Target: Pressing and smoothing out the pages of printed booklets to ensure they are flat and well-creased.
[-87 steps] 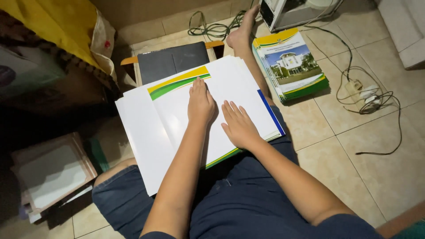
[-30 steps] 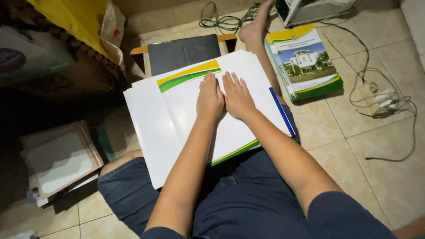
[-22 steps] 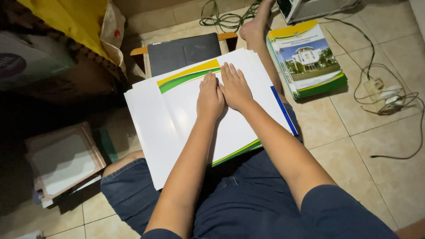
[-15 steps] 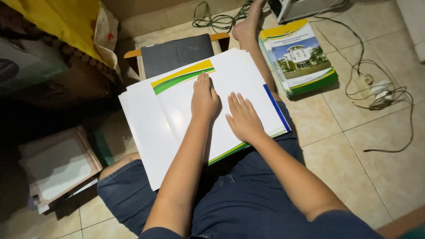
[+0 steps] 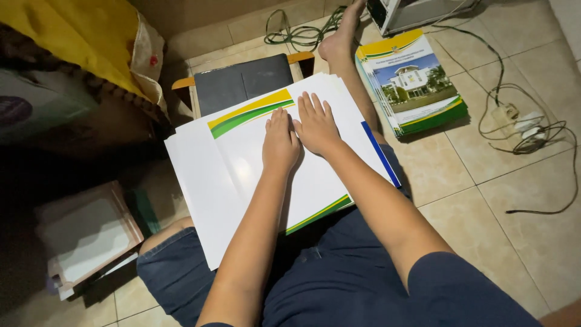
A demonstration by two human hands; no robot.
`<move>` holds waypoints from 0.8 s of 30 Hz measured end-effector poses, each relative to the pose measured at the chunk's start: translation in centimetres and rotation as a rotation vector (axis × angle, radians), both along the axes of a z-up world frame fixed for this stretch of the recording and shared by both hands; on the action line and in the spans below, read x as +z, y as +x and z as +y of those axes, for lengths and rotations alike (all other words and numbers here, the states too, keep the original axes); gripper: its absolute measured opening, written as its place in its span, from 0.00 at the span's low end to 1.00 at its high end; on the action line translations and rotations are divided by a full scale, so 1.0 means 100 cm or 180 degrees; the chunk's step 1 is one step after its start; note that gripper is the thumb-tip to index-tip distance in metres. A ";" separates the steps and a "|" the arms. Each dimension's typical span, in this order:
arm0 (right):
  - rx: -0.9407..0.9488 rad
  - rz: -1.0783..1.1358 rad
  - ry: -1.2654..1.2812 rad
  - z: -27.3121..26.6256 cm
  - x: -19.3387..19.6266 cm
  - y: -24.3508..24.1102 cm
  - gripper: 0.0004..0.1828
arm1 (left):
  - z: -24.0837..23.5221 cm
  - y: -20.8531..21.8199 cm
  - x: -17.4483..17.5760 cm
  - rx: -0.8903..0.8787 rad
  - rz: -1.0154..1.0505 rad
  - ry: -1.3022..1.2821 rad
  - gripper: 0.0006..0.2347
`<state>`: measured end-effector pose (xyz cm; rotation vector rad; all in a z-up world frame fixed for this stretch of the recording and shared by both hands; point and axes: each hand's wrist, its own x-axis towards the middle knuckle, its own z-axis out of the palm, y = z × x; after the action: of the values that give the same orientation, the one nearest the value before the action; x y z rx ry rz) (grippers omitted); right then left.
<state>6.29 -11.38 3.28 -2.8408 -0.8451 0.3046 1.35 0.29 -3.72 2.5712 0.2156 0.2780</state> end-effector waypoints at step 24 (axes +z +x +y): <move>0.0254 0.0098 -0.0097 -0.076 -0.009 -0.092 0.36 | -0.013 0.018 0.018 -0.0341 0.0526 0.0927 0.26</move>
<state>-2.89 -18.97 2.35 -2.8271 -0.9574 0.3736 3.15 -1.00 -1.91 2.8858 0.1023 0.0595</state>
